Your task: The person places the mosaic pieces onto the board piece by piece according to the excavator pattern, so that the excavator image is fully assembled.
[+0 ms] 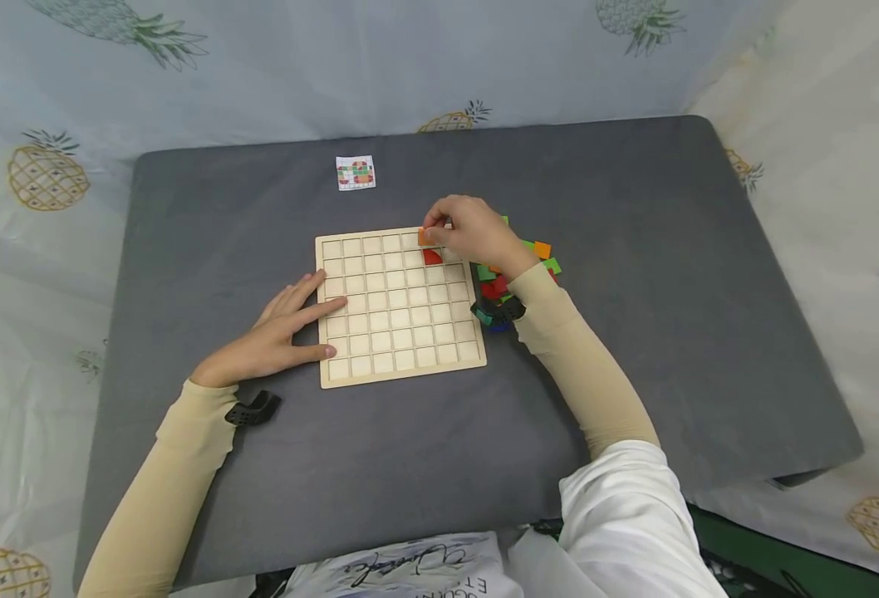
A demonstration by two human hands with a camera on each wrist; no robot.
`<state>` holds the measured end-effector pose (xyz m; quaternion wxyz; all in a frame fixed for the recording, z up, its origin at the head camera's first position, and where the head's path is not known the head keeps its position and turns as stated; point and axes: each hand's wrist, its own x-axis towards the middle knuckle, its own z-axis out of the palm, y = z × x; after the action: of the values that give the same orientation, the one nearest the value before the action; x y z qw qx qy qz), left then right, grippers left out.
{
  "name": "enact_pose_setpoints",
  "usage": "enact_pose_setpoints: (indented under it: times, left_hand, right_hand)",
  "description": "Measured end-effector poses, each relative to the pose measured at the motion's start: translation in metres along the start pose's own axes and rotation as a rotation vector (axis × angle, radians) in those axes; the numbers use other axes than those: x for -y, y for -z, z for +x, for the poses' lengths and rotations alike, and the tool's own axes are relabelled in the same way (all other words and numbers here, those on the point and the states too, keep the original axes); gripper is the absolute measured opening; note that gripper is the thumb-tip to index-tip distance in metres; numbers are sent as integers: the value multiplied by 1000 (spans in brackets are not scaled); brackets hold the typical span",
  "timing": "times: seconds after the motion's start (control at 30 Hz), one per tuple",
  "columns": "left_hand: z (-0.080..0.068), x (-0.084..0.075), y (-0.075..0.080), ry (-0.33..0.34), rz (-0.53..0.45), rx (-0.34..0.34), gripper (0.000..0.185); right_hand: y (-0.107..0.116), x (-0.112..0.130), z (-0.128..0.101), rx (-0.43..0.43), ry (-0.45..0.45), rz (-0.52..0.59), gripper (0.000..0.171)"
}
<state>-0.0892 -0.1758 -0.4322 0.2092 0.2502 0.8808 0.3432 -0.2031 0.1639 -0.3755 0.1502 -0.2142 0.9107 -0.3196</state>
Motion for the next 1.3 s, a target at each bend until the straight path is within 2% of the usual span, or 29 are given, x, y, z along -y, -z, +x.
enact_pose_setpoints:
  times: [0.13,0.27,0.7,0.9,1.1,1.2,1.3]
  left_hand:
    - [1,-2,0,10,-5,5,73]
    - [1,-5,0,15,-5,10,74]
    - [0,-4,-1,14,0,4,75]
    - [1,-2,4,8,8,6,75]
    - [2,-2,8,7,13,14,74]
    - [3,-3,8,5,16,20,74]
    - [1,-5,7,7,13,28,74]
  right_hand:
    - [-12,1,8,67,-8,-7,18]
    - [-23,1,12,98,-16,-13,16]
    - [-33,2,16,92,20,-140,16]
    - [-36,6,19,96,53,-255,18]
    - [-36,18,16,73,25,-418,27]
    - [-36,21,12,70,-5,-422,30]
    - [-36,22,8,86,-27,-378,34]
